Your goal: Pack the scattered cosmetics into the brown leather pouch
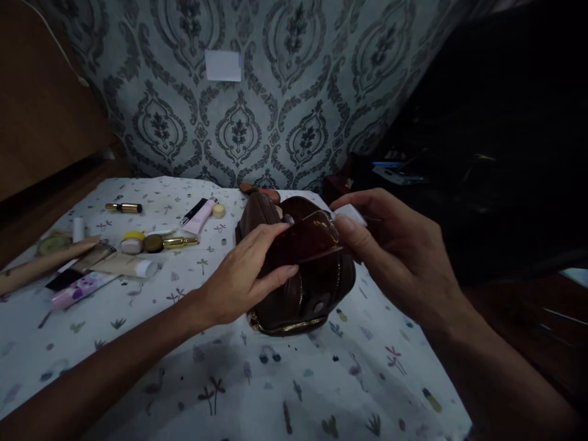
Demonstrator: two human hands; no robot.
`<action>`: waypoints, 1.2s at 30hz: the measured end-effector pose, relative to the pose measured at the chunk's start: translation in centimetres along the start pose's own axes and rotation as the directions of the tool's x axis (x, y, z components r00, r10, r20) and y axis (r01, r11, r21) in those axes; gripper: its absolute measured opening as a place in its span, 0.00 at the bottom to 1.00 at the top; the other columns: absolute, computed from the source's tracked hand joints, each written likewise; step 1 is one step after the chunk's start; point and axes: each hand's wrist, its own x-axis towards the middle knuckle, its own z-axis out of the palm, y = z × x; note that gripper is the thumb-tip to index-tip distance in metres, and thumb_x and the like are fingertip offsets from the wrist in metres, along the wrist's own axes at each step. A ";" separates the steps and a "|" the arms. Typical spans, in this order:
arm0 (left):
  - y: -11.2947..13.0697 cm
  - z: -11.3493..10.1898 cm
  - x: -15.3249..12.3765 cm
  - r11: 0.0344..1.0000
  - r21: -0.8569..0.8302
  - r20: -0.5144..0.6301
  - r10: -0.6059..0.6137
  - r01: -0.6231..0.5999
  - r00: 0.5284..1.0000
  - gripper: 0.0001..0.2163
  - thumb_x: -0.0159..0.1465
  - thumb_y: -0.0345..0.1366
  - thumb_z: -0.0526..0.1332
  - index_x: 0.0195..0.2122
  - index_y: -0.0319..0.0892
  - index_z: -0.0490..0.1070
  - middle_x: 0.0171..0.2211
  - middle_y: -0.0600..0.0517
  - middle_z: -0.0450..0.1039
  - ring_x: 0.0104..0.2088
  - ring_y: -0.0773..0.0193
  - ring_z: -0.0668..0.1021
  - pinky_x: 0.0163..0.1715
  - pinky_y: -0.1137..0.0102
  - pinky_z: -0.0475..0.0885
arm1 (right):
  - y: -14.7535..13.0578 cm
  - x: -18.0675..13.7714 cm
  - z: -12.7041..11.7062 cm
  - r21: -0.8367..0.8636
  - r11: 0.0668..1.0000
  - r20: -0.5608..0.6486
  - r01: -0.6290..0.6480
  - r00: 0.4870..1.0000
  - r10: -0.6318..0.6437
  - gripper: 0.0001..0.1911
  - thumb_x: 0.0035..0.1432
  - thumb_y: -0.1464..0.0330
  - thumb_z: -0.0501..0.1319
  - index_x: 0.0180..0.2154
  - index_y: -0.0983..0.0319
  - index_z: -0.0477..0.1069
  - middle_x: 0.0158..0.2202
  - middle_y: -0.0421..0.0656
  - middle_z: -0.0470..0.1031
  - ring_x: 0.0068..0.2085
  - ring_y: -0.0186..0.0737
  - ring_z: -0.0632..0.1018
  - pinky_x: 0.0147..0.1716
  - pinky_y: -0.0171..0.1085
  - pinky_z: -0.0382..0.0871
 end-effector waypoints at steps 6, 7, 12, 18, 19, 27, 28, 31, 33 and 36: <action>-0.4 0.2 0.9 0.995 0.102 0.033 0.000 -0.004 0.999 0.21 0.70 0.45 0.58 0.62 0.44 0.61 0.57 0.45 0.70 0.57 0.52 0.72 0.57 0.58 0.68 | 0.5 -0.4 -0.2 -0.063 0.998 -0.015 -0.002 1.000 0.001 0.13 0.66 0.57 0.60 0.42 0.59 0.73 0.29 0.39 0.72 0.28 0.35 0.72 0.23 0.33 0.62; -0.4 0.3 1.0 0.992 0.125 0.041 0.006 -0.011 0.999 0.21 0.70 0.45 0.57 0.62 0.44 0.61 0.58 0.45 0.70 0.57 0.52 0.72 0.57 0.58 0.68 | 0.5 -0.5 -0.3 -0.069 0.998 -0.014 0.000 1.000 0.000 0.12 0.66 0.57 0.60 0.42 0.59 0.73 0.29 0.39 0.73 0.28 0.34 0.72 0.23 0.33 0.62; -0.4 0.5 1.0 0.956 0.290 0.081 0.027 -0.050 0.996 0.22 0.73 0.48 0.51 0.63 0.42 0.62 0.54 0.44 0.72 0.55 0.52 0.71 0.53 0.57 0.67 | 0.7 -0.9 -0.6 -0.076 0.997 -0.001 0.011 1.000 -0.011 0.12 0.66 0.58 0.60 0.42 0.60 0.72 0.29 0.39 0.73 0.28 0.35 0.73 0.23 0.34 0.62; -0.5 0.5 1.2 0.908 0.407 0.102 0.068 -0.104 0.992 0.21 0.73 0.44 0.50 0.61 0.38 0.66 0.49 0.43 0.73 0.52 0.52 0.69 0.49 0.60 0.66 | 0.9 -1.5 -0.9 -0.077 0.997 -0.009 -0.028 1.000 0.028 0.12 0.66 0.56 0.60 0.42 0.57 0.73 0.29 0.40 0.74 0.28 0.35 0.73 0.23 0.34 0.61; -0.4 0.4 1.2 0.905 0.411 0.106 0.074 -0.111 0.992 0.20 0.73 0.42 0.50 0.59 0.38 0.68 0.49 0.43 0.73 0.51 0.52 0.70 0.49 0.60 0.65 | 0.9 -1.5 -1.0 -0.083 0.996 -0.001 -0.019 1.000 0.019 0.12 0.66 0.56 0.60 0.43 0.57 0.73 0.30 0.40 0.74 0.28 0.35 0.73 0.23 0.34 0.61; 0.8 0.2 0.8 0.902 0.412 0.168 0.061 -0.127 0.984 0.16 0.71 0.32 0.47 0.43 0.41 0.75 0.47 0.47 0.77 0.53 0.55 0.72 0.48 0.59 0.60 | 1.3 -1.6 -1.6 -0.354 0.930 0.120 0.102 0.991 -0.063 0.13 0.67 0.58 0.55 0.42 0.59 0.72 0.35 0.44 0.77 0.29 0.40 0.76 0.26 0.37 0.64; 0.8 0.2 0.6 0.908 0.398 0.172 0.070 -0.134 0.983 0.16 0.72 0.33 0.46 0.41 0.41 0.74 0.47 0.47 0.77 0.53 0.56 0.72 0.48 0.59 0.60 | 1.5 -1.6 -1.6 -0.388 0.915 0.139 0.108 0.989 -0.058 0.13 0.68 0.58 0.55 0.42 0.59 0.72 0.36 0.44 0.77 0.30 0.40 0.76 0.26 0.37 0.64; 0.6 0.2 0.1 0.921 0.363 0.154 0.090 -0.140 0.984 0.15 0.74 0.34 0.46 0.41 0.41 0.73 0.49 0.47 0.77 0.57 0.56 0.71 0.51 0.59 0.58 | 2.1 -1.6 -1.4 -0.471 0.871 0.229 0.139 0.973 -0.031 0.14 0.69 0.59 0.53 0.42 0.59 0.71 0.37 0.45 0.77 0.30 0.41 0.77 0.26 0.36 0.62; 0.4 0.3 -0.2 0.926 0.354 0.136 0.088 -0.131 0.987 0.15 0.74 0.35 0.46 0.43 0.41 0.73 0.51 0.47 0.76 0.59 0.55 0.70 0.53 0.59 0.57 | 2.3 -1.4 -1.2 -0.511 0.841 0.307 0.174 0.952 -0.011 0.13 0.69 0.60 0.52 0.42 0.59 0.71 0.36 0.45 0.77 0.30 0.40 0.77 0.27 0.36 0.61; 0.2 0.4 -0.4 0.929 0.351 0.124 0.079 -0.118 0.989 0.14 0.74 0.35 0.47 0.45 0.42 0.73 0.51 0.47 0.76 0.60 0.55 0.69 0.54 0.59 0.57 | 2.1 -1.1 -0.7 -0.565 0.797 0.395 0.215 0.918 0.032 0.12 0.69 0.62 0.52 0.41 0.60 0.71 0.35 0.45 0.76 0.31 0.40 0.76 0.27 0.35 0.60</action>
